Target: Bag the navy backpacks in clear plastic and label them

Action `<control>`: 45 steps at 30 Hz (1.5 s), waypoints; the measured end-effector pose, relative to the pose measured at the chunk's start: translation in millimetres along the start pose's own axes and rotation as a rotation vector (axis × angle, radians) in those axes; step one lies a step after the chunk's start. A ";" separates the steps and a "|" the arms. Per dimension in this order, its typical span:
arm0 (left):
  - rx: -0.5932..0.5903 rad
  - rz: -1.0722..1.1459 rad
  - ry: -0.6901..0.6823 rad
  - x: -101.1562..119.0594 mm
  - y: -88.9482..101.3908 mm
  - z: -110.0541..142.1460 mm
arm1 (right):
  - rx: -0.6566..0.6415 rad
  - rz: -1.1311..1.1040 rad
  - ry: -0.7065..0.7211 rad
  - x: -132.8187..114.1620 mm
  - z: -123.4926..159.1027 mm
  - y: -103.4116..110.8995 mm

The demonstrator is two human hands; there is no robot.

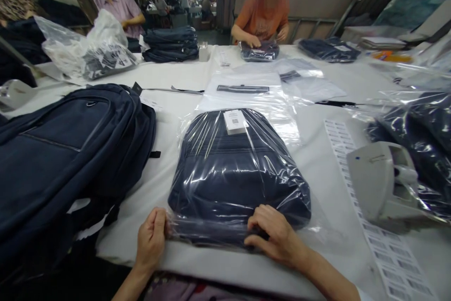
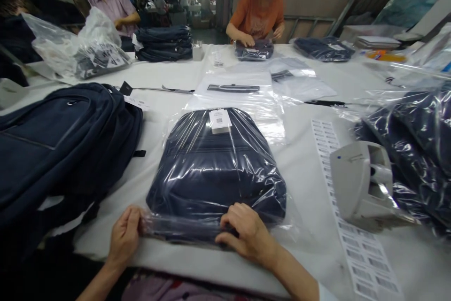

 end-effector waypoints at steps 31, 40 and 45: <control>0.195 -0.423 -0.178 25.2 26.1 -6.3 | 0.065 0.177 0.005 -4.3 -9.0 -8.8; -0.751 -0.325 -1.490 91.8 -54.7 36.8 | 0.060 0.217 0.005 -3.1 -7.0 -9.6; -0.833 -0.641 -1.282 122.4 -107.6 -4.1 | 0.047 0.250 -0.061 0.1 0.3 -18.0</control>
Point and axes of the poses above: each hand's wrist, its own z-axis away from the middle knuckle, its own y-axis out of the back of the hand, x = y × z, the point moved 1 cm from there along -z, towards the middle knuckle, and after that the axes turned 6 degrees about -z, right-handed, at the moved point
